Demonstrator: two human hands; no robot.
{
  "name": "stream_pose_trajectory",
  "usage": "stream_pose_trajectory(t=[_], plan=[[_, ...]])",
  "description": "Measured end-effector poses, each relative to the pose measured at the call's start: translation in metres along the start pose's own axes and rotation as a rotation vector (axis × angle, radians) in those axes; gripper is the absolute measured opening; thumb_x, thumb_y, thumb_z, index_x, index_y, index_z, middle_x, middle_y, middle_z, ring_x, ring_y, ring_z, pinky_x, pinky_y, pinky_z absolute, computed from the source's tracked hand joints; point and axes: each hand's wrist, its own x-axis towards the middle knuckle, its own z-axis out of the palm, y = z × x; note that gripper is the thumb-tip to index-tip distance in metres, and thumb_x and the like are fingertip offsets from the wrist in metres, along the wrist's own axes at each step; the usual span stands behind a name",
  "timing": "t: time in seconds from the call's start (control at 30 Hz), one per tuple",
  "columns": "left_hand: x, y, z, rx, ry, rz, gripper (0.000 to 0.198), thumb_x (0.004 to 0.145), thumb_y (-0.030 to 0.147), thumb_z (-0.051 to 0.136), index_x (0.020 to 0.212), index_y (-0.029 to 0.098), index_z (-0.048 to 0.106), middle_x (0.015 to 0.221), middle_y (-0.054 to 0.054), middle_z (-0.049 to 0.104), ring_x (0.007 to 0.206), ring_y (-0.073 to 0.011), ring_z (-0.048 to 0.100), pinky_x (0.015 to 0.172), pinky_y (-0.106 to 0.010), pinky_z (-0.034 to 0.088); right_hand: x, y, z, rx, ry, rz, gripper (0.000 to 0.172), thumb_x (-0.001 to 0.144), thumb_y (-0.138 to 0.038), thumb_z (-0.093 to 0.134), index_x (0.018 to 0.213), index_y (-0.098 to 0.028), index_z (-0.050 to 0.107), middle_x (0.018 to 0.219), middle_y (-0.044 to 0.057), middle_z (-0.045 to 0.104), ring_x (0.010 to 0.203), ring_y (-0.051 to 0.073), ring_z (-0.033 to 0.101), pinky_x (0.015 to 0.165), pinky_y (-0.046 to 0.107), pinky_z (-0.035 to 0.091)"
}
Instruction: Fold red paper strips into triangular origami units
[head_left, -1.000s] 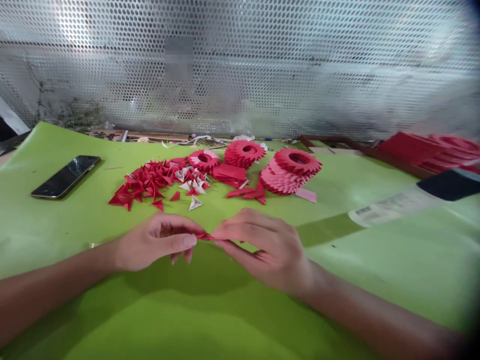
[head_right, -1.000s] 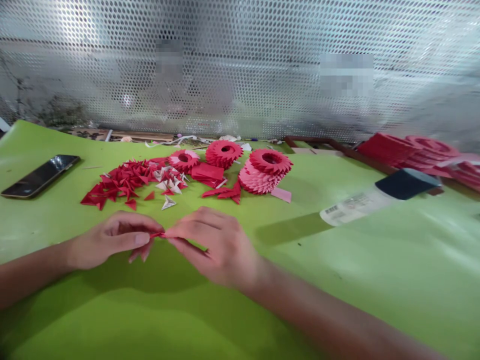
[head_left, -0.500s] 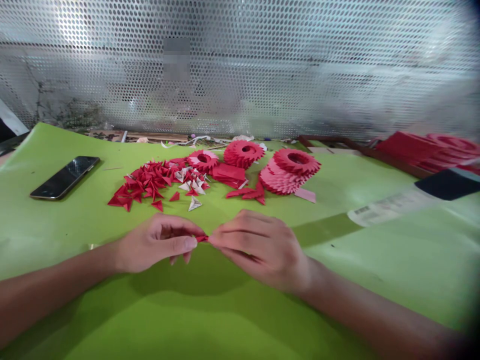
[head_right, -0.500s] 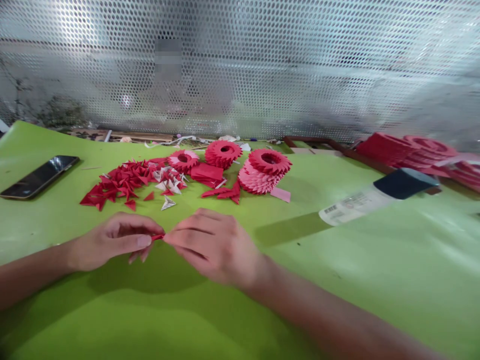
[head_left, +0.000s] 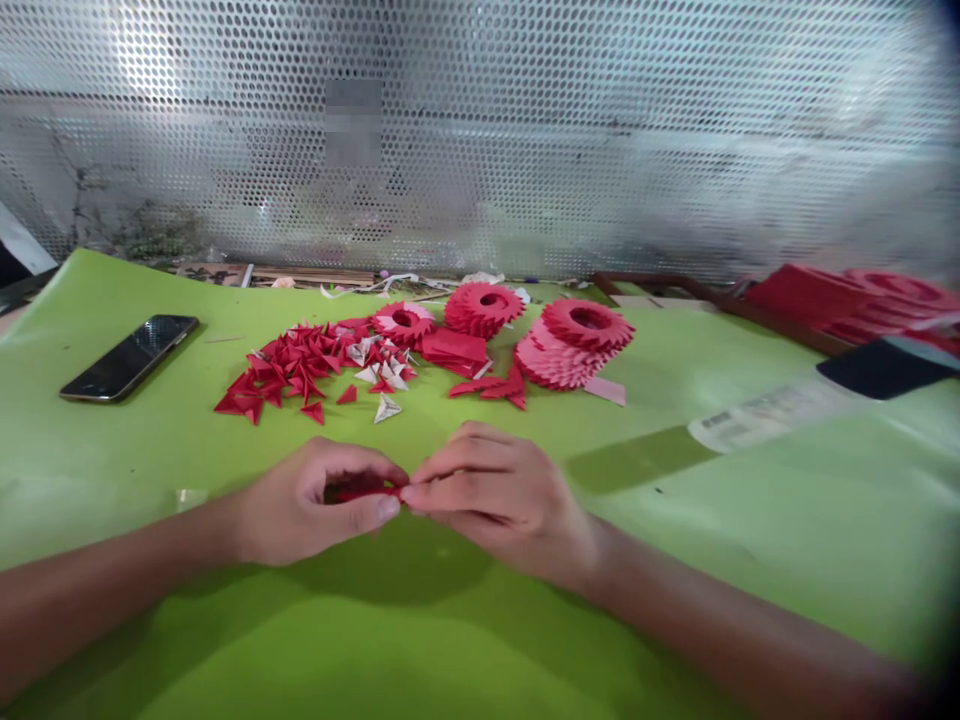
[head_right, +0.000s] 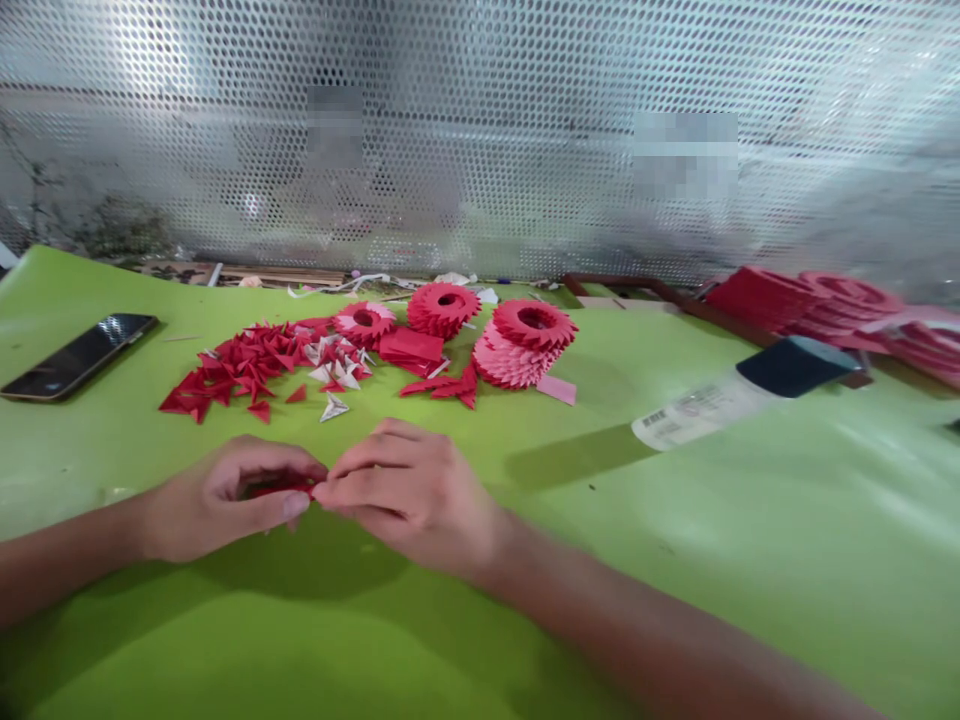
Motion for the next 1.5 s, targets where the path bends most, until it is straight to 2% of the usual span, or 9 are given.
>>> stream_pose_trajectory(t=[0.27,0.8,0.9,1.07,1.1,1.2,1.33,1.43,1.5], plan=[[0.000,0.003,0.004,0.029,0.117,0.071,0.030,0.094,0.042,0.061,0.101,0.017,0.075,0.076,-0.006,0.068,0.059,-0.0136,0.054,0.048,-0.021,0.039,-0.003,0.008,-0.005,-0.098,0.058,-0.067,0.008,0.091,-0.015,0.066,0.094,-0.020,0.071,0.086,0.003,0.074,0.070,0.012,0.065,0.063,0.025,0.053],[-0.001,0.000,0.003,-0.020,0.002,0.007,0.034,0.096,0.045,0.058,0.111,0.016,0.071,0.089,-0.008,0.070,0.066,-0.0140,0.060,0.054,-0.021,0.046,-0.003,0.004,0.004,0.010,0.049,0.016,0.007,0.093,-0.018,0.066,0.088,-0.019,0.072,0.086,0.004,0.074,0.073,0.011,0.066,0.065,0.024,0.054],[0.001,-0.001,0.001,-0.075,0.080,-0.021,0.041,0.097,0.048,0.056,0.126,0.020,0.064,0.088,-0.007,0.068,0.066,-0.0143,0.060,0.054,-0.022,0.048,0.000,0.011,-0.007,0.061,0.024,0.165,0.008,0.093,-0.023,0.066,0.092,-0.021,0.073,0.083,0.002,0.074,0.068,0.011,0.066,0.056,0.022,0.053],[0.002,-0.005,-0.003,-0.063,0.152,-0.037,0.043,0.099,0.048,0.050,0.132,0.022,0.060,0.099,-0.008,0.067,0.065,-0.0135,0.061,0.054,-0.023,0.050,0.002,0.049,-0.050,-0.093,0.088,0.710,0.021,0.091,-0.040,0.064,0.093,-0.022,0.075,0.080,0.003,0.073,0.057,0.013,0.060,0.046,0.025,0.044],[0.001,-0.004,-0.003,-0.036,0.135,-0.055,0.043,0.099,0.048,0.050,0.130,0.022,0.061,0.097,-0.008,0.067,0.066,-0.0140,0.061,0.054,-0.023,0.049,0.002,0.058,-0.058,-0.128,0.088,0.775,0.025,0.091,-0.042,0.063,0.090,-0.021,0.075,0.073,0.003,0.071,0.054,0.014,0.058,0.046,0.026,0.043],[-0.001,0.000,0.000,0.146,0.070,-0.074,0.038,0.099,0.047,0.050,0.118,0.020,0.069,0.089,-0.008,0.070,0.065,-0.0156,0.062,0.051,-0.022,0.044,-0.001,0.075,-0.069,-0.338,-0.154,0.911,0.030,0.091,-0.045,0.059,0.085,-0.021,0.075,0.061,0.002,0.064,0.045,0.013,0.050,0.044,0.027,0.034],[-0.004,0.008,0.008,0.526,-0.002,0.162,0.025,0.099,0.032,0.052,0.107,0.020,0.073,0.086,-0.006,0.074,0.070,-0.0178,0.066,0.062,-0.026,0.046,-0.001,0.071,-0.058,-0.768,-0.319,0.816,0.027,0.088,-0.042,0.063,0.102,-0.022,0.074,0.065,0.004,0.067,0.047,0.016,0.051,0.045,0.027,0.026],[-0.004,0.009,0.009,0.790,-0.033,0.361,0.023,0.097,0.023,0.052,0.106,0.018,0.073,0.088,-0.007,0.076,0.073,-0.0207,0.068,0.067,-0.030,0.047,0.002,0.057,-0.044,-0.766,-0.351,0.737,0.031,0.093,-0.043,0.057,0.108,-0.021,0.072,0.064,0.005,0.068,0.048,0.018,0.054,0.044,0.027,0.026],[-0.003,0.008,0.005,0.922,0.023,0.387,0.024,0.098,0.024,0.051,0.107,0.017,0.073,0.090,-0.009,0.076,0.072,-0.0220,0.069,0.065,-0.030,0.047,0.006,0.046,-0.037,-0.710,-0.366,0.684,0.029,0.095,-0.039,0.054,0.107,-0.021,0.073,0.072,0.006,0.072,0.055,0.019,0.060,0.046,0.026,0.031]])
